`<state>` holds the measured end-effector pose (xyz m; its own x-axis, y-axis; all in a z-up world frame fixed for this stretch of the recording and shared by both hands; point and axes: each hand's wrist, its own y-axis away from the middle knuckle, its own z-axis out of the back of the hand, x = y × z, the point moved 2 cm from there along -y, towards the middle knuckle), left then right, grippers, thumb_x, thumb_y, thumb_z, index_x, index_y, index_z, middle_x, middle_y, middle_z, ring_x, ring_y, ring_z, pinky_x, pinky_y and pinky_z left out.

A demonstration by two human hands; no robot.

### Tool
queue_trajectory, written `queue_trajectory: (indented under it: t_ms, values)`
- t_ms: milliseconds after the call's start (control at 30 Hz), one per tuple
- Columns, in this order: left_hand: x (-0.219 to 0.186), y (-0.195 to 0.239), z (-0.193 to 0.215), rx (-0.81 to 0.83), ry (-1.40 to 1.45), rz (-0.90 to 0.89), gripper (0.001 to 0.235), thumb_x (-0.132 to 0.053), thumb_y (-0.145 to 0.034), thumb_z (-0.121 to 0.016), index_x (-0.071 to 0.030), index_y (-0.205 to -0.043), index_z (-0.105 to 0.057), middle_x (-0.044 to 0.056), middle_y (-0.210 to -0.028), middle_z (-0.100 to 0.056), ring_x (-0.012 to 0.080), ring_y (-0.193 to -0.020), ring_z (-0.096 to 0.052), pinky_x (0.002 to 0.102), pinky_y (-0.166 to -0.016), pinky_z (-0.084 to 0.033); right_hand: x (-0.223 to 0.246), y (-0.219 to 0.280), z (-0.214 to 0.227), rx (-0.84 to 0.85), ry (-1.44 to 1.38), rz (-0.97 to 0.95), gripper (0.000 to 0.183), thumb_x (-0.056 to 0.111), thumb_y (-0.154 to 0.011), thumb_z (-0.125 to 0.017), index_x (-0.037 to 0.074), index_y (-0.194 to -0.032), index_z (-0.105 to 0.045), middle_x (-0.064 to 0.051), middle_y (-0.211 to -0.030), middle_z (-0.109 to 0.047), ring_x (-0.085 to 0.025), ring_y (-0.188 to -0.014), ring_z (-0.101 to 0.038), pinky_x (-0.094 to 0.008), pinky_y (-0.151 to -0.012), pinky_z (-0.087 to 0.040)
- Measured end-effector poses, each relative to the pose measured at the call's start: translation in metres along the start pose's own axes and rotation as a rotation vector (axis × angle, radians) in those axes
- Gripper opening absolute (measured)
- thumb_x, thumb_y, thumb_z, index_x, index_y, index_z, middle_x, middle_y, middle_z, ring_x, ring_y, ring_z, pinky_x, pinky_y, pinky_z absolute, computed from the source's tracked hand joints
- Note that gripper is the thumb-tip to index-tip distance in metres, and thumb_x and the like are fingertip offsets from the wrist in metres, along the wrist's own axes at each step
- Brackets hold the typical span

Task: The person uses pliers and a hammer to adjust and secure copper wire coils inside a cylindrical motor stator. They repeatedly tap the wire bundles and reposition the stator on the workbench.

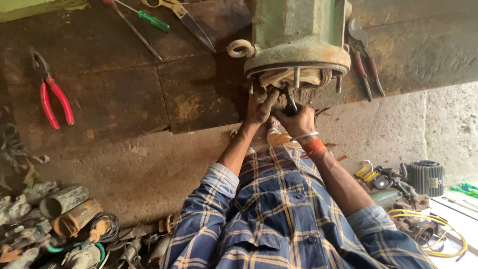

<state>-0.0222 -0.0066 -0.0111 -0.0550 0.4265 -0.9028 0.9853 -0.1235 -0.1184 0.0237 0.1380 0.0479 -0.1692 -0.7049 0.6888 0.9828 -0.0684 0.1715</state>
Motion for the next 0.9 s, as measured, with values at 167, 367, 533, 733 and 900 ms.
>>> queue_trajectory:
  t_ms: [167,367,533,733,900]
  values:
    - [-0.004,0.001,-0.004,-0.016,-0.023,0.103,0.027,-0.018,-0.109,-0.066,0.005,-0.122,-0.066,0.011,-0.102,-0.064,0.0184,-0.091,-0.057,0.034,-0.083,-0.045,-0.019,0.017,-0.022,0.078,-0.164,-0.027,0.035,0.037,-0.09,-0.078,0.005,-0.077,-0.067,-0.003,-0.067,-0.068,-0.012,-0.048,-0.061,-0.033,-0.05,-0.056]
    - [-0.018,-0.005,-0.019,-0.108,-0.316,-0.108,0.035,-0.03,-0.099,-0.074,-0.001,-0.119,-0.07,0.012,-0.112,-0.076,0.0174,-0.102,-0.072,0.035,-0.092,-0.057,-0.06,0.064,-0.009,-0.163,-0.024,0.145,0.032,0.025,-0.098,-0.073,0.0,-0.083,-0.061,-0.009,-0.07,-0.059,-0.02,-0.058,-0.052,-0.04,-0.056,-0.045]
    - [-0.022,0.006,-0.023,-0.105,-0.344,0.341,0.037,-0.037,-0.097,-0.076,0.0,-0.098,-0.08,0.012,-0.089,-0.081,0.0157,-0.076,-0.074,0.034,-0.07,-0.058,-0.118,0.101,0.011,-0.074,-0.594,-0.22,0.02,0.011,-0.1,-0.063,-0.001,-0.115,-0.063,-0.006,-0.082,-0.06,-0.014,-0.069,-0.053,-0.032,-0.058,-0.044]
    - [-0.039,0.019,-0.044,-0.219,-0.092,0.352,0.041,-0.04,-0.092,-0.076,-0.001,-0.106,-0.072,0.007,-0.093,-0.075,0.0128,-0.085,-0.069,0.028,-0.077,-0.055,-0.156,0.086,0.076,-0.365,-0.414,-0.24,0.041,0.01,-0.09,-0.051,0.002,-0.131,-0.055,-0.013,-0.103,-0.067,-0.023,-0.073,-0.065,-0.037,-0.064,-0.054]
    - [-0.054,0.01,-0.079,-0.231,-0.023,0.287,0.057,-0.037,-0.088,-0.084,0.003,-0.119,-0.058,0.014,-0.112,-0.07,0.0183,-0.104,-0.069,0.032,-0.095,-0.056,-0.147,0.008,0.124,-0.441,0.224,-0.08,0.05,0.021,-0.081,-0.07,0.004,-0.127,-0.062,-0.018,-0.114,-0.062,-0.04,-0.106,-0.06,-0.053,-0.092,-0.048]
